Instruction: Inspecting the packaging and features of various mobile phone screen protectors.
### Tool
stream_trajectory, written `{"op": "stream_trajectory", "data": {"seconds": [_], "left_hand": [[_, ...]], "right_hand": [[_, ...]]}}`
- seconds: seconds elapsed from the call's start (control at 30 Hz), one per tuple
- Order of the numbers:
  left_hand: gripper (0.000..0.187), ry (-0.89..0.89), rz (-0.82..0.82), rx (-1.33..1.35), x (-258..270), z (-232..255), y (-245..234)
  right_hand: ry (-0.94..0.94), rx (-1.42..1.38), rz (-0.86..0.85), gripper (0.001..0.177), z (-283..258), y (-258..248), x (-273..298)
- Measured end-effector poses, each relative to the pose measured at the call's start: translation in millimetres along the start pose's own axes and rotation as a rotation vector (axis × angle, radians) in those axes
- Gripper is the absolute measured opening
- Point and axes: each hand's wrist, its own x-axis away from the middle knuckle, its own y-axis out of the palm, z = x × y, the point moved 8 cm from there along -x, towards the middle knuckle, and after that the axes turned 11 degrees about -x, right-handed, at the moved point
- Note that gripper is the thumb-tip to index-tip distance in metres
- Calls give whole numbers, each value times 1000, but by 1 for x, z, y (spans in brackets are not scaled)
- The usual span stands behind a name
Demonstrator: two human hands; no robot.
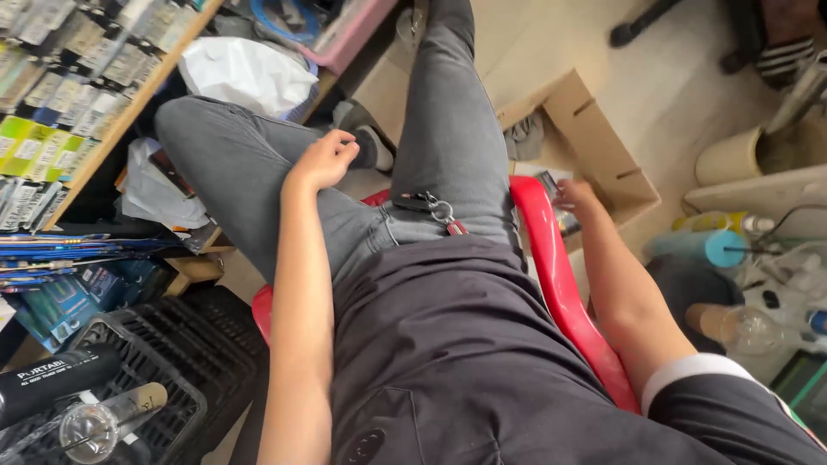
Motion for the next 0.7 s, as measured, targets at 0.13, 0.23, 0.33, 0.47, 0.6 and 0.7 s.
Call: {"op": "stream_trajectory", "data": {"seconds": [0.13, 0.23, 0.33, 0.47, 0.6, 0.7], "left_hand": [[43, -10, 60, 11, -9, -10, 0], [41, 12, 83, -22, -12, -13, 5], [43, -3, 21, -4, 8, 4, -7], [42, 18, 42, 30, 11, 6, -10], [42, 34, 49, 56, 9, 7, -9], [41, 39, 56, 56, 9, 6, -10]], "right_hand": [[37, 906, 147, 64, 22, -5, 52], [82, 720, 202, 121, 45, -27, 27], [67, 795, 140, 89, -8, -10, 75], [103, 865, 81, 88, -10, -3, 84], [95, 951, 97, 89, -45, 16, 127], [81, 903, 140, 83, -56, 16, 135]]}}
